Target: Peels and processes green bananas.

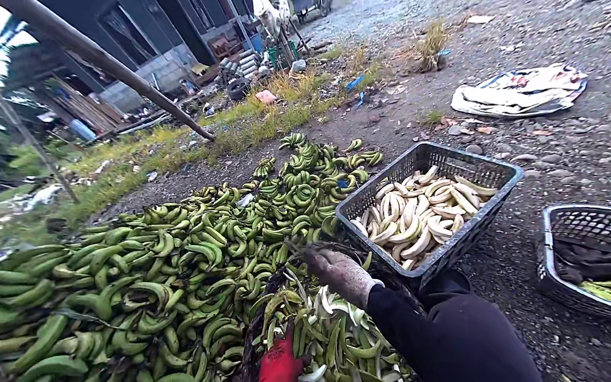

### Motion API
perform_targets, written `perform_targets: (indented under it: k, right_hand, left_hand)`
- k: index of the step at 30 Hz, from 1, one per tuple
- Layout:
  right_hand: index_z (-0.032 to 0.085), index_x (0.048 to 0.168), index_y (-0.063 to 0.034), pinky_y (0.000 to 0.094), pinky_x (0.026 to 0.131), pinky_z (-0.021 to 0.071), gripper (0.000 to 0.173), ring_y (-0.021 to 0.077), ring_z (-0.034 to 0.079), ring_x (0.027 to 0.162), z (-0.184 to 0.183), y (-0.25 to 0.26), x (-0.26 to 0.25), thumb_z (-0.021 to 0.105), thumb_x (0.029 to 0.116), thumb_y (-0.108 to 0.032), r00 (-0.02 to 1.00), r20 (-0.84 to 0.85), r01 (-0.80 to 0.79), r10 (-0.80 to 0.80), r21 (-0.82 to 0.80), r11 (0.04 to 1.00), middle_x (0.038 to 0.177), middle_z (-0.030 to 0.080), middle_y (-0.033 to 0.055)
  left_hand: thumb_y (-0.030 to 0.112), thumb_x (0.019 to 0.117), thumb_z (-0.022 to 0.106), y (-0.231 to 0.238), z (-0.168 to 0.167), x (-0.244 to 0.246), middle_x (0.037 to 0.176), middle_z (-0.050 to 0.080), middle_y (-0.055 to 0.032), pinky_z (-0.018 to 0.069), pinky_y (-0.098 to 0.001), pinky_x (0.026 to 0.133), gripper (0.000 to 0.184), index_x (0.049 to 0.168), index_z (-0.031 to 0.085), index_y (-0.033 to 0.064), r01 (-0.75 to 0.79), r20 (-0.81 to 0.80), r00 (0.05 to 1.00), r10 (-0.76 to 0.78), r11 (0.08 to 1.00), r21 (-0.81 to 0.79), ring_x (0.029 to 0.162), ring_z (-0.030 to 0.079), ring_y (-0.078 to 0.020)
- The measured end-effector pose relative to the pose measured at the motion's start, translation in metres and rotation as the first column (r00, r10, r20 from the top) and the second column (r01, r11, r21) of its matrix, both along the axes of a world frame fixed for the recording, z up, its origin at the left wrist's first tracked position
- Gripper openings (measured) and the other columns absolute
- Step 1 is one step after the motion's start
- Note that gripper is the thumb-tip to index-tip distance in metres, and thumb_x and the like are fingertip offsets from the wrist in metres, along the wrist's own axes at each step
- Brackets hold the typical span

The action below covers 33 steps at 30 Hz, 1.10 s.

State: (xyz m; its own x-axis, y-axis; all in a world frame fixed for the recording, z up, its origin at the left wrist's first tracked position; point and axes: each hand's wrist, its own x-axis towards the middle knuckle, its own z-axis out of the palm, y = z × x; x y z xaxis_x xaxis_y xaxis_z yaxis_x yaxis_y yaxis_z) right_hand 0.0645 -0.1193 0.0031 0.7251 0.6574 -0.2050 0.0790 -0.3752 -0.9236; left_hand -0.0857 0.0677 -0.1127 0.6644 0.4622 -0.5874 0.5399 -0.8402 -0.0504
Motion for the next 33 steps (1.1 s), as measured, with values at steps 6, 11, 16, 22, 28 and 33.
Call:
perform_targets:
  k: [6, 11, 16, 22, 28, 33]
  right_hand:
    - [0.064, 0.127, -0.0092, 0.0503, 0.086, 0.0552, 0.066, 0.0263, 0.068, 0.096, -0.006, 0.001, -0.001, 0.028, 0.1077, -0.061, 0.999, -0.05, 0.014, -0.013, 0.018, 1.0, 0.113, 0.068, 0.0135]
    - [0.064, 0.117, -0.0091, 0.0338, 0.062, 0.054, 0.058, 0.0155, 0.062, 0.07, -0.001, 0.001, -0.007, 0.029, 0.1105, -0.054, 0.953, -0.286, 0.15, -0.098, 0.165, 0.975, 0.091, 0.065, 0.0062]
    - [0.057, 0.12, -0.0097, 0.0315, 0.052, 0.0474, 0.061, 0.0159, 0.053, 0.057, -0.007, 0.004, -0.015, 0.026, 0.1082, -0.061, 0.761, -0.59, 0.433, -0.269, 0.153, 0.888, 0.079, 0.056, 0.0057]
    - [0.045, 0.142, -0.0088, 0.0366, 0.064, 0.0543, 0.055, 0.0198, 0.062, 0.069, -0.023, 0.014, -0.027, 0.044, 0.108, -0.052, 0.816, -0.508, 0.414, -0.275, 0.183, 0.891, 0.099, 0.064, 0.0114]
    - [0.048, 0.144, -0.0041, 0.0374, 0.07, 0.0591, 0.056, 0.0163, 0.067, 0.075, -0.028, 0.017, -0.055, 0.041, 0.1062, -0.044, 0.965, -0.106, 0.262, -0.24, 0.341, 0.903, 0.091, 0.067, 0.0058]
    - [0.053, 0.138, -0.0067, 0.0393, 0.065, 0.0579, 0.053, 0.0194, 0.065, 0.069, -0.047, 0.023, -0.043, 0.036, 0.1085, -0.048, 0.945, -0.141, 0.321, -0.296, 0.22, 0.921, 0.092, 0.067, 0.0079]
  left_hand:
    - [0.04, 0.091, 0.073, 0.028, 0.014, -0.004, 0.14, 0.061, -0.015, 0.042, -0.0609, 0.109, 0.068, 0.152, 0.049, 0.0214, -0.077, 0.158, 0.982, 0.104, 0.983, -0.169, 0.13, 0.057, -0.0365]
    - [0.048, 0.0937, 0.067, 0.026, 0.042, 0.0, 0.126, 0.068, -0.0125, 0.0469, -0.0578, 0.103, 0.05, 0.135, 0.066, 0.0209, -0.035, 0.432, 0.898, 0.081, 0.993, -0.114, 0.118, 0.064, -0.0328]
    - [0.042, 0.0905, 0.072, 0.025, 0.118, -0.014, 0.124, 0.067, -0.0212, 0.05, -0.0591, 0.098, 0.053, 0.131, 0.068, 0.0077, -0.002, 0.824, 0.547, 0.151, 0.984, -0.179, 0.112, 0.066, -0.0373]
    - [0.013, 0.0946, 0.061, 0.01, 0.163, -0.017, 0.139, 0.055, -0.0145, 0.052, -0.0223, 0.097, 0.06, 0.142, 0.037, -0.0145, 0.321, 0.817, -0.105, 0.567, 0.797, -0.512, 0.115, 0.06, -0.0034]
    - [0.034, 0.1084, 0.047, 0.033, 0.086, 0.04, 0.074, 0.057, -0.0025, 0.0539, -0.0332, 0.058, 0.033, 0.118, 0.061, 0.0057, 0.124, 0.286, -0.074, 0.955, 0.293, -0.948, 0.06, 0.057, -0.0139]
    - [0.034, 0.1054, 0.055, 0.033, 0.042, 0.026, 0.115, 0.068, -0.0207, 0.0566, -0.0501, 0.089, 0.043, 0.133, 0.06, 0.0008, -0.135, 0.43, 0.472, 0.77, 0.545, -0.828, 0.101, 0.069, -0.0306]
